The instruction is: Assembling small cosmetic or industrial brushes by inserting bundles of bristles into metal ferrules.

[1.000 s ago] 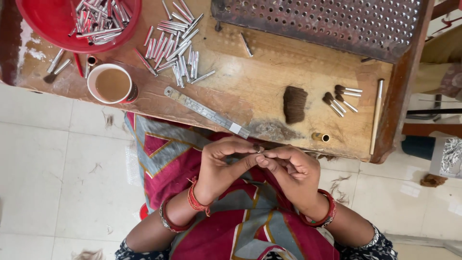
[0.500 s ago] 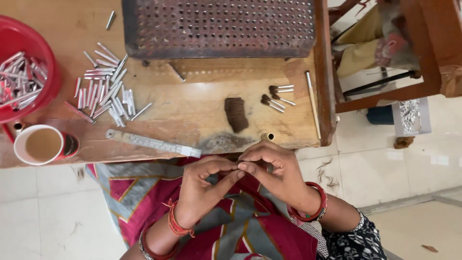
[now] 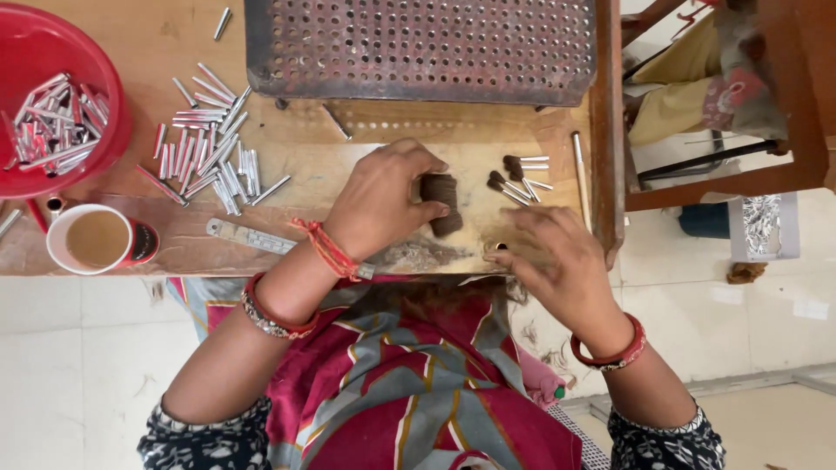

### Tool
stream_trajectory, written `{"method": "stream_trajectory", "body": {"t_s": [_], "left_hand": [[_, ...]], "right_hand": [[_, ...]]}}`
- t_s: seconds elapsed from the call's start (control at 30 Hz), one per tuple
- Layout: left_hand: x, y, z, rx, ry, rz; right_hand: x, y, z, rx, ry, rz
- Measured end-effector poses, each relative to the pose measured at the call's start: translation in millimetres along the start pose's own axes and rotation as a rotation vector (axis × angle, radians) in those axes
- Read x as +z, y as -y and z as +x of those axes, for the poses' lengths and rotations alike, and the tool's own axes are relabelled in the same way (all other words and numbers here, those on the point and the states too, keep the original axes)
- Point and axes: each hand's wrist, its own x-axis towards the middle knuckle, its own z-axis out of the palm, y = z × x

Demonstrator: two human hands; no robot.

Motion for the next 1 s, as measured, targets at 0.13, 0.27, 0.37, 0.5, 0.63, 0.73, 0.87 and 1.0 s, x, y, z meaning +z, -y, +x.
{"method": "stream_trajectory", "body": {"t_s": [0.13, 0.27, 0.37, 0.5, 0.63, 0.73, 0.87, 1.0], "left_hand": [[9, 5, 1, -0.024, 0.118, -0.045], [16, -1, -5, -0.039, 0.162, -0.067], [21, -5, -13, -0.035, 0.139, -0.072], [24, -8, -16, -0.034, 0.116, -0.078], [17, -13, -15, -0.032, 0.09, -0.068], [12, -16, -12, -0.01, 0.1, -0.069], [19, -14, -11, 0.008, 0.144, -0.032], [29, -9, -10, -0.017, 0.148, 0.02]], "right_hand": [[17, -2, -24, 0.063, 0.127, 0.091], [16, 12, -23, 0.007, 0.042, -0.061], [23, 21, -23, -0.114, 0.122, -0.122], [36, 22, -24, -0.143, 0.095, -0.13], [41, 20, -26, -0.154, 0.069, -0.179], [42, 19, -29, -0.16, 0.035, -0.181], [46, 19, -30, -0.155, 0.025, -0.178], [51, 17, -31, -0.159, 0.009, -0.198]]}}
